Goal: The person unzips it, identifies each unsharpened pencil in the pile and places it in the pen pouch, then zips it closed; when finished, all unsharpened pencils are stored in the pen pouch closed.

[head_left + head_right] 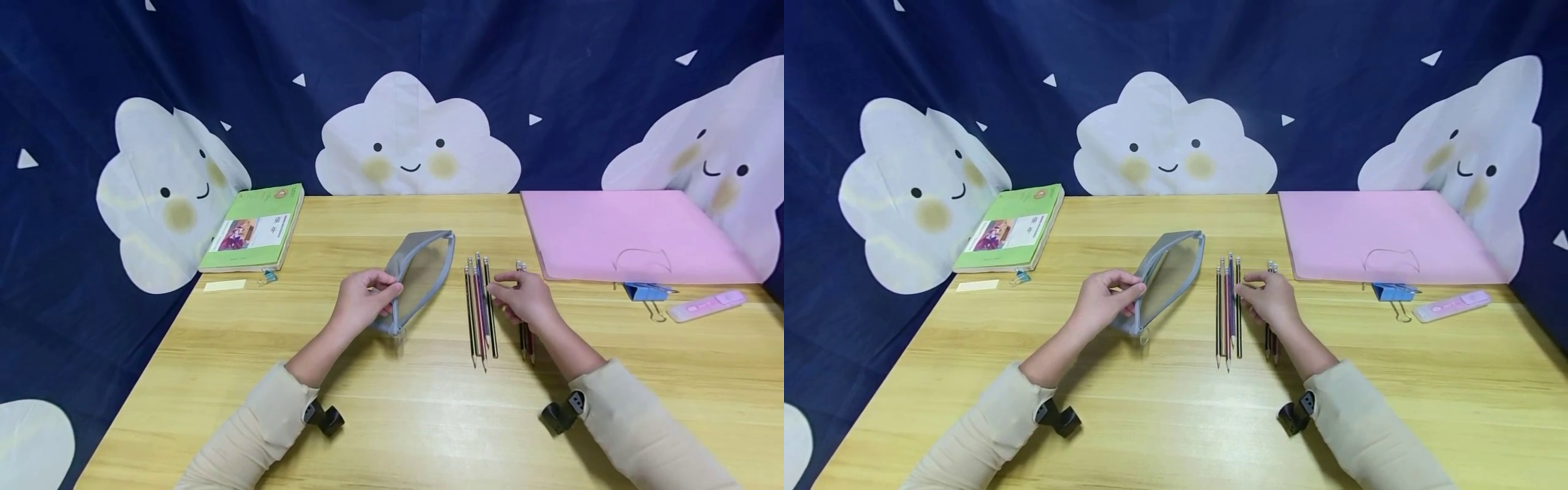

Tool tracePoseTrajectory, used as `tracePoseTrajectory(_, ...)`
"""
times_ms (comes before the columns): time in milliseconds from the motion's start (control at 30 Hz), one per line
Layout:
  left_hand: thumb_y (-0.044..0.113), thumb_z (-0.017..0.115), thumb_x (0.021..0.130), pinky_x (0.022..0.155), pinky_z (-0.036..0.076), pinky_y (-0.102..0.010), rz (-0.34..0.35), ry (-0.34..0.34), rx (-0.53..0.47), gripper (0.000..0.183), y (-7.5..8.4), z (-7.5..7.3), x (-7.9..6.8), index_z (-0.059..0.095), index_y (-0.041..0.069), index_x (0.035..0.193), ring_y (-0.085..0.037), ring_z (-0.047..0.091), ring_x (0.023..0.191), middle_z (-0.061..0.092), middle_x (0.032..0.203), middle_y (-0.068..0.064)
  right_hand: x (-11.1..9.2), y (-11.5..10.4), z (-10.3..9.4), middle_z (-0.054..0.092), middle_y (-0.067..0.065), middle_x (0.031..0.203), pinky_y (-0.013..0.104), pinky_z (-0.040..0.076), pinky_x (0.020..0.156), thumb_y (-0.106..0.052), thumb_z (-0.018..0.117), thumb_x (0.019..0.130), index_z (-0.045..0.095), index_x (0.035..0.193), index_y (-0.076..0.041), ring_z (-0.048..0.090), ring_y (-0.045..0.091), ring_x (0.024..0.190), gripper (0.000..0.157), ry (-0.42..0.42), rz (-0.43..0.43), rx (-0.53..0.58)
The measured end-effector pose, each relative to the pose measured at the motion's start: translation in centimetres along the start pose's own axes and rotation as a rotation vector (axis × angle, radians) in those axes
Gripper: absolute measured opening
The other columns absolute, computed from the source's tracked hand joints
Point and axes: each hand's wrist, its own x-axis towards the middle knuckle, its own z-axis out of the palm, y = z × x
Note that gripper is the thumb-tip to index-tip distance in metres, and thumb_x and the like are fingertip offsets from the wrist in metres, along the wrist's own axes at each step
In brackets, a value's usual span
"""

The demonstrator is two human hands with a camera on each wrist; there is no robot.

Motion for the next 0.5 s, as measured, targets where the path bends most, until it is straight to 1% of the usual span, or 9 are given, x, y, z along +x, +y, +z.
tracePoseTrajectory(133,0.011,0.067,0.075,0.047,0.051,-0.03,0.004,-0.001,0.0,0.009,0.0,-0.03,-0.02,0.063,0.003,0.079,-0.018,0.057,0.048,0.06,0.067,-0.007,0.07,0.33,0.1,0.06,0.012,0.068,0.027,0.045,0.04,-0.024,0.058,0.083,0.045,0.119,0.0,0.051,0.017,0.046,0.045,-0.038,-0.007,-0.129)
tracePoseTrajectory(367,0.01,0.067,0.074,0.047,0.051,-0.03,0.008,0.007,-0.009,0.009,-0.03,0.03,-0.02,0.063,0.002,0.079,-0.018,0.056,0.048,0.06,0.066,-0.007,-0.04,0.06,0.23,0.059,0.007,0.06,0.028,0.047,0.041,-0.02,0.06,0.081,0.046,0.119,0.002,0.053,0.018,0.045,0.046,-0.029,-0.055,-0.353)
tracePoseTrajectory(500,0.01,0.067,0.075,0.046,0.051,-0.03,0.013,0.008,-0.016,0.01,-0.05,0.12,0.03,0.063,0.002,0.079,-0.018,0.056,0.047,0.06,0.066,-0.008,-0.09,-0.29,0.26,0.058,0.005,0.056,0.028,0.044,0.04,-0.019,0.062,0.077,0.048,0.117,0.001,0.053,0.017,0.043,0.047,-0.017,-0.047,-0.492)
